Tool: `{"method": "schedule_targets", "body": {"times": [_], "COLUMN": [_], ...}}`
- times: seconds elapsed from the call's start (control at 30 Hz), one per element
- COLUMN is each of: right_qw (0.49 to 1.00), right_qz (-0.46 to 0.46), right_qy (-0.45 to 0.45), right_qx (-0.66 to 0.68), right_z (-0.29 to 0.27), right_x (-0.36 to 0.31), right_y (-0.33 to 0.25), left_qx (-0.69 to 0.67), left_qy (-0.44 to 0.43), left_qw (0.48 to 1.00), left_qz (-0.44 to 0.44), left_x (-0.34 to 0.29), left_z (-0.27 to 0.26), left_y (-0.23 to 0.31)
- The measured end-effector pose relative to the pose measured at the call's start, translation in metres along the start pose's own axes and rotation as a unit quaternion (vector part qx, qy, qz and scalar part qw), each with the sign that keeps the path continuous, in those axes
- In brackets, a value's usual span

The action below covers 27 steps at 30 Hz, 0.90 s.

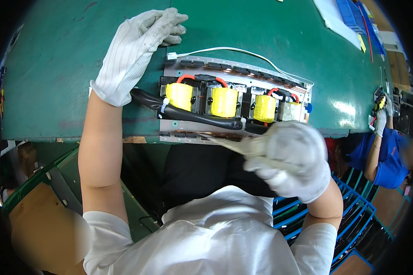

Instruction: The person wipes a circuit board with a white cloth, focusing on the component side and then the solder side. They handle the board with gloved hands, turning it over to clean both surfaces on a green workbench.

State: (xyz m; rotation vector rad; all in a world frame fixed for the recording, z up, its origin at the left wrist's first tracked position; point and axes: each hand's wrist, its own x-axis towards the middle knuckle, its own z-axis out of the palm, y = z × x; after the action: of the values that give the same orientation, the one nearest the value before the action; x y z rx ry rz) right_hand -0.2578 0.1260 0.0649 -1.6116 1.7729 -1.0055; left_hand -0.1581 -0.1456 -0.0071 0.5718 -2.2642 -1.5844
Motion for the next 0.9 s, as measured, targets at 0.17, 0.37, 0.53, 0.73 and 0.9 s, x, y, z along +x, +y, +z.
{"method": "schedule_targets", "body": {"times": [0.17,0.37,0.53,0.73,0.9], "right_qw": [0.891,0.809,0.741,0.81,0.82], "right_qz": [0.043,0.09,0.205,0.062,0.021], "right_qy": [0.327,0.557,0.639,0.4,0.341], "right_qx": [0.313,0.166,-0.009,-0.423,-0.46], "right_z": [-0.035,-0.075,-0.069,-0.036,-0.044], "right_x": [-0.061,-0.113,-0.126,-0.14,-0.144], "right_y": [0.016,0.058,0.115,0.162,0.16], "left_qx": [-0.002,-0.151,-0.041,-0.098,-0.067], "left_qy": [0.018,0.032,0.067,0.094,0.112], "left_qw": [0.999,0.988,0.997,0.991,0.991], "left_qz": [0.028,0.012,0.006,0.011,0.003], "left_x": [-0.001,-0.001,0.0,0.007,0.006], "left_z": [0.0,0.005,0.002,-0.003,-0.002], "left_y": [-0.002,-0.008,0.001,-0.013,-0.012]}}
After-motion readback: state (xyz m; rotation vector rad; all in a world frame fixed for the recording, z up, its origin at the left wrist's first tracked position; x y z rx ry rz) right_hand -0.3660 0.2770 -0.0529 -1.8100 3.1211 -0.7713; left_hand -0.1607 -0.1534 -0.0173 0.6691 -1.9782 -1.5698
